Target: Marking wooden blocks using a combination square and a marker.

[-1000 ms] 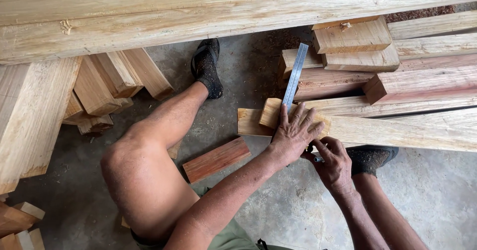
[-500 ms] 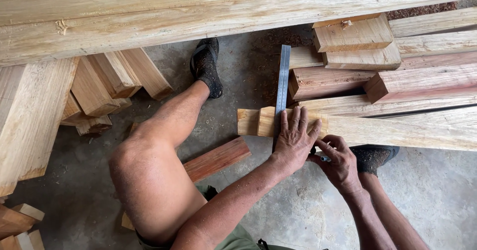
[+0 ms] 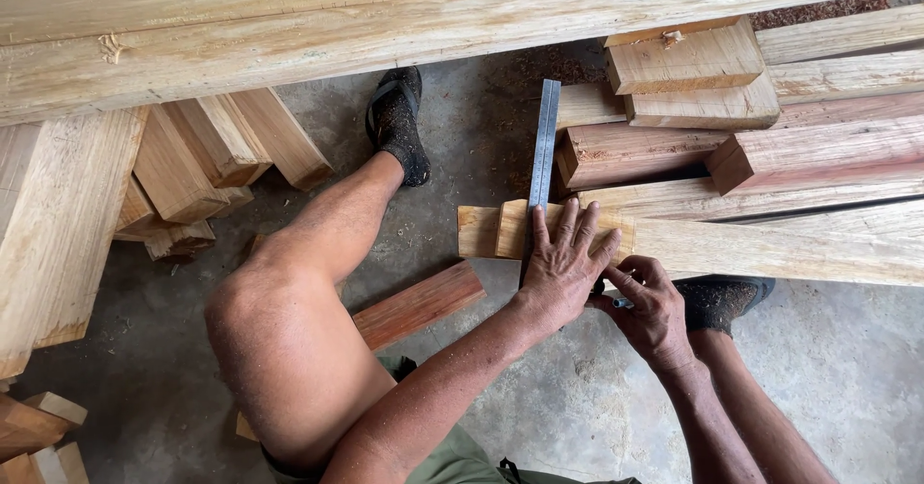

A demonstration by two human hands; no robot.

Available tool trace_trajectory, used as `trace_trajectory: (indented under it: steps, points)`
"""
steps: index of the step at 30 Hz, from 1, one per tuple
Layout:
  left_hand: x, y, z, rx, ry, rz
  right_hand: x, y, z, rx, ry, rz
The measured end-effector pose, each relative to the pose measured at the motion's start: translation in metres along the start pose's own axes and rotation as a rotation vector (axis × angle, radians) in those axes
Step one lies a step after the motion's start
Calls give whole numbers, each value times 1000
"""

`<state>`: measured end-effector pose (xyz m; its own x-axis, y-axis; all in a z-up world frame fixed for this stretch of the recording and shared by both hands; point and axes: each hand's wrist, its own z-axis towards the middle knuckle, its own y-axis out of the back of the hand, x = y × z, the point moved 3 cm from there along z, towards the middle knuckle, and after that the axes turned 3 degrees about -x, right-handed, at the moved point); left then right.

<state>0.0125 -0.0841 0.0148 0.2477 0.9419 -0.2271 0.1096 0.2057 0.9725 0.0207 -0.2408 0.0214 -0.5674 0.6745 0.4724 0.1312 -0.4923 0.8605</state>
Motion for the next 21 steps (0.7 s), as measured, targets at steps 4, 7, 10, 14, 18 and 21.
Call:
trace_trajectory:
  steps: [4, 7, 10, 14, 18, 21]
  points:
    - [-1, -2, -1, 22, -8, 4, 2, 0, 0, 41, -73, -26]
    - [0, -1, -1, 9, -12, 7, 2, 0, 1, 39, -83, -29]
    - [0, -2, -2, 2, -12, -1, 1, -1, 0, 27, -76, -24]
    - [-1, 0, -1, 0, -6, -13, 2, -1, 0, 1, -59, -23]
    - [0, 0, -2, -16, -3, -16, 0, 0, 0, -12, -45, 17]
    - [0, 2, -3, -22, -8, -5, 0, 0, 0, -5, -41, 23]
